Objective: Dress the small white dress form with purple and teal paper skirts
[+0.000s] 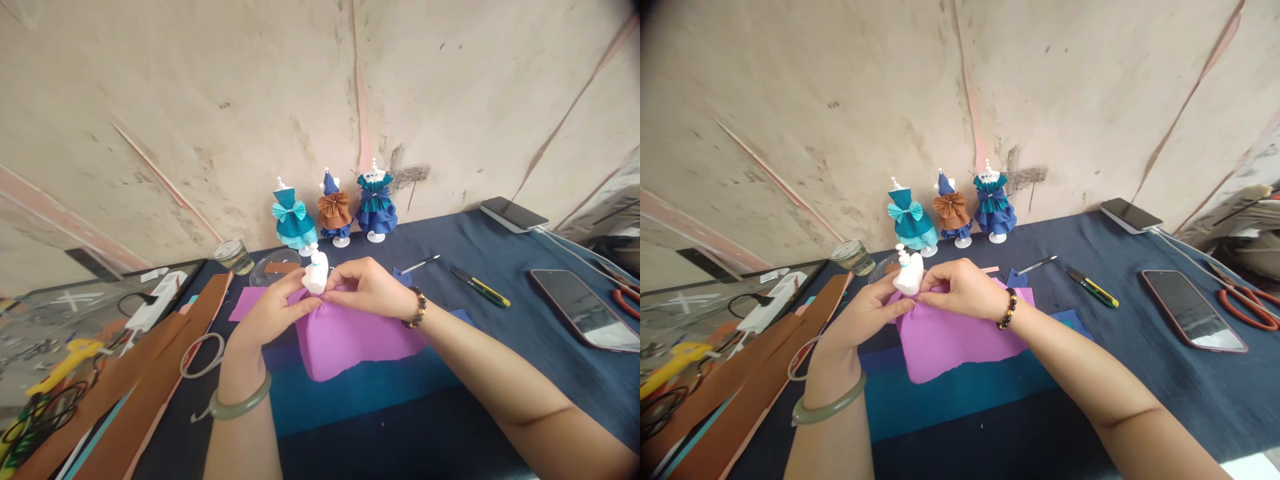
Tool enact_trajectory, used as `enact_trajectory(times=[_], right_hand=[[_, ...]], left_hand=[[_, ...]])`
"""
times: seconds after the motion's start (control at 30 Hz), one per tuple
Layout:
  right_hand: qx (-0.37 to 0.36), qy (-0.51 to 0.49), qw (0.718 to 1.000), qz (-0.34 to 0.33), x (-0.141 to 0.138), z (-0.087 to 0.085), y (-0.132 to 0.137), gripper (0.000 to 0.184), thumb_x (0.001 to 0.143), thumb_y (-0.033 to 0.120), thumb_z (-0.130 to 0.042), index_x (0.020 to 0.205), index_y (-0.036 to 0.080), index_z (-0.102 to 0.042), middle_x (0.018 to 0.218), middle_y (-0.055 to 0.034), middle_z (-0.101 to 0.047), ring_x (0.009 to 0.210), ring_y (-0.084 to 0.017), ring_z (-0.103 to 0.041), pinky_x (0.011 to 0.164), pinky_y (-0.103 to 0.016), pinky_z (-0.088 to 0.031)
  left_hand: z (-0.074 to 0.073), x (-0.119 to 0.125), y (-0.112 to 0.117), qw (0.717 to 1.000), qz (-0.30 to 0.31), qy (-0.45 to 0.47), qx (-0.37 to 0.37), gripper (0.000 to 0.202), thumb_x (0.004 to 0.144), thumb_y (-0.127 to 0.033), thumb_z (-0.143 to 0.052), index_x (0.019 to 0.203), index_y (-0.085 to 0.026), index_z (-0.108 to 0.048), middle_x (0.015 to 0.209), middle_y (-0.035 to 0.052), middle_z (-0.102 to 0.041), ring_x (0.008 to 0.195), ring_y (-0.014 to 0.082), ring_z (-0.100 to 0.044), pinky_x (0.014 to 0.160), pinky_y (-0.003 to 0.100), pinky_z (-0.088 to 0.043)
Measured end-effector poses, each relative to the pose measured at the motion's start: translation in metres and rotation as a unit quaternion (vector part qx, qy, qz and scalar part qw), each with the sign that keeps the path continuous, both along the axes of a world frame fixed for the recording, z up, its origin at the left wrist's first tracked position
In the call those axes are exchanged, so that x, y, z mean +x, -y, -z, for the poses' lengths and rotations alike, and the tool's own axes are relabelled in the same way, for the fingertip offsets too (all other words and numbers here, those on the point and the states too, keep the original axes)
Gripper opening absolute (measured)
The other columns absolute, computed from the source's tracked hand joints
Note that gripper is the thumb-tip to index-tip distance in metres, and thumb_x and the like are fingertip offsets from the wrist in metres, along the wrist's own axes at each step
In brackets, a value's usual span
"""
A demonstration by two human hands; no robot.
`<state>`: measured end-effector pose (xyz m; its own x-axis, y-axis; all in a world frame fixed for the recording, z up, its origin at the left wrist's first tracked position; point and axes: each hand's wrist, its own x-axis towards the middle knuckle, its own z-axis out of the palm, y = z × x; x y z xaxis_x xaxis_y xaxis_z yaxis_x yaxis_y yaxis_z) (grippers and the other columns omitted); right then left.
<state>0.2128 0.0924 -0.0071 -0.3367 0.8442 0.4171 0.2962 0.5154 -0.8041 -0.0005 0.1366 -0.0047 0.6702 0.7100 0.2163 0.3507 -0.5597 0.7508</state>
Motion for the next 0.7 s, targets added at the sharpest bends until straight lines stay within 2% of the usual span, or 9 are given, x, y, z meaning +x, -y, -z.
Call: enact_trajectory(times=[0.23, 0.5, 0.7], right_hand=[[-0.042, -0.004, 0.999, 0.025, 0.001, -0.002, 0.001, 0.011, 0.080, 0.026, -0.069, 0.079, 0.015, -0.070, 0.075, -0.0022, -0.071, 0.066, -0.011, -0.060, 0.062, -0.023, -0.046], [-0.049, 0.049, 0.998, -0.010, 0.013, -0.007, -0.002, 0.013, 0.083, 0.024, -0.067, 0.089, 0.014, -0.072, 0.084, -0.0028, -0.074, 0.072, -0.012, -0.064, 0.067, -0.024, -0.047], [-0.016, 0.027, 0.997, -0.067, 0.012, -0.006, -0.001, 0.016, 0.085, 0.024, -0.064, 0.093, 0.015, -0.075, 0.094, -0.0048, -0.076, 0.081, -0.014, -0.068, 0.075, -0.026, -0.051]], left_hand=[[-0.005, 0.005, 0.007, 1.000, -0.004, -0.018, -0.003, 0.037, 0.092, -0.045, -0.055, 0.121, -0.024, -0.065, 0.120, 0.0063, -0.067, 0.114, 0.0244, -0.060, 0.100, 0.036, -0.048], [-0.004, 0.003, 0.008, 0.999, -0.012, -0.017, -0.029, 0.037, 0.093, -0.046, -0.053, 0.119, -0.024, -0.065, 0.119, 0.0058, -0.068, 0.106, 0.0234, -0.063, 0.095, 0.035, -0.050], [-0.005, 0.004, 0.006, 1.000, -0.002, -0.013, -0.021, 0.040, 0.092, -0.049, -0.054, 0.119, -0.021, -0.064, 0.122, 0.0080, -0.067, 0.113, 0.0255, -0.060, 0.101, 0.038, -0.046]])
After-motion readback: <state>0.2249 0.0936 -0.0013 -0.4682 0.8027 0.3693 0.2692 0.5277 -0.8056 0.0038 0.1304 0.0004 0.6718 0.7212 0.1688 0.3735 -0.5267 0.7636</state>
